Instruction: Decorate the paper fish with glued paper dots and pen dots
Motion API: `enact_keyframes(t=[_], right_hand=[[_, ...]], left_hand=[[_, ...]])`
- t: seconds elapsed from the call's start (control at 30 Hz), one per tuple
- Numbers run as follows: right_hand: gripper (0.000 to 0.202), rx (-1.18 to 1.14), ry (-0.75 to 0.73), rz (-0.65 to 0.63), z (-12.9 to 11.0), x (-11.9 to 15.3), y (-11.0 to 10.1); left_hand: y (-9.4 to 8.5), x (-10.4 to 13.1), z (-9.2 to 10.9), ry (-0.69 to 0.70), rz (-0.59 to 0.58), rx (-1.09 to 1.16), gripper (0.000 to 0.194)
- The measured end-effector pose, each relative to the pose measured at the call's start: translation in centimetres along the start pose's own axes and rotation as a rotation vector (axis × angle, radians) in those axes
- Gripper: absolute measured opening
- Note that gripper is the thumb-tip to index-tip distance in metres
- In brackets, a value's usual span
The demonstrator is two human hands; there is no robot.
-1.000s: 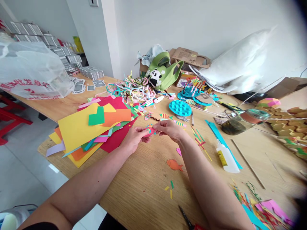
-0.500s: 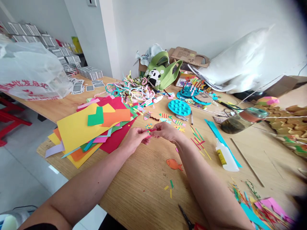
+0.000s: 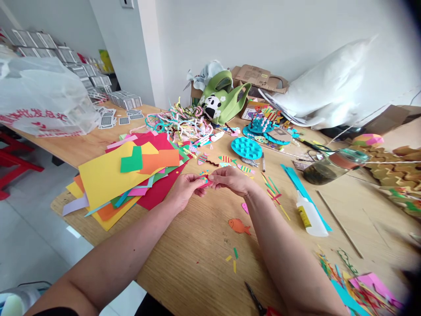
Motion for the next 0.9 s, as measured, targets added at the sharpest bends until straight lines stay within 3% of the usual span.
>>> enact_keyframes(t=[0.43, 0.9], right_hand=[[0.029, 0.26, -0.072, 0.087, 0.2, -0.56, 0.02], [0.037, 0.197, -0.055, 0.142, 0.04, -0.55, 0.02]], left_hand=[[0.1, -0.04, 0.06, 0.01, 0.033, -0.028, 0.02], [0.06, 0.07, 0.4, 0.042, 0.074, -0.049, 0.016]])
Point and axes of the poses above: each hand's wrist, its own x-axis away from the middle knuckle, its own y-axis out of the palm, z = x × y, the point moved 4 cm from there along -x, towards the middle knuckle, and after that the axes turned 10 degrees about x, right-handed, at the moved point
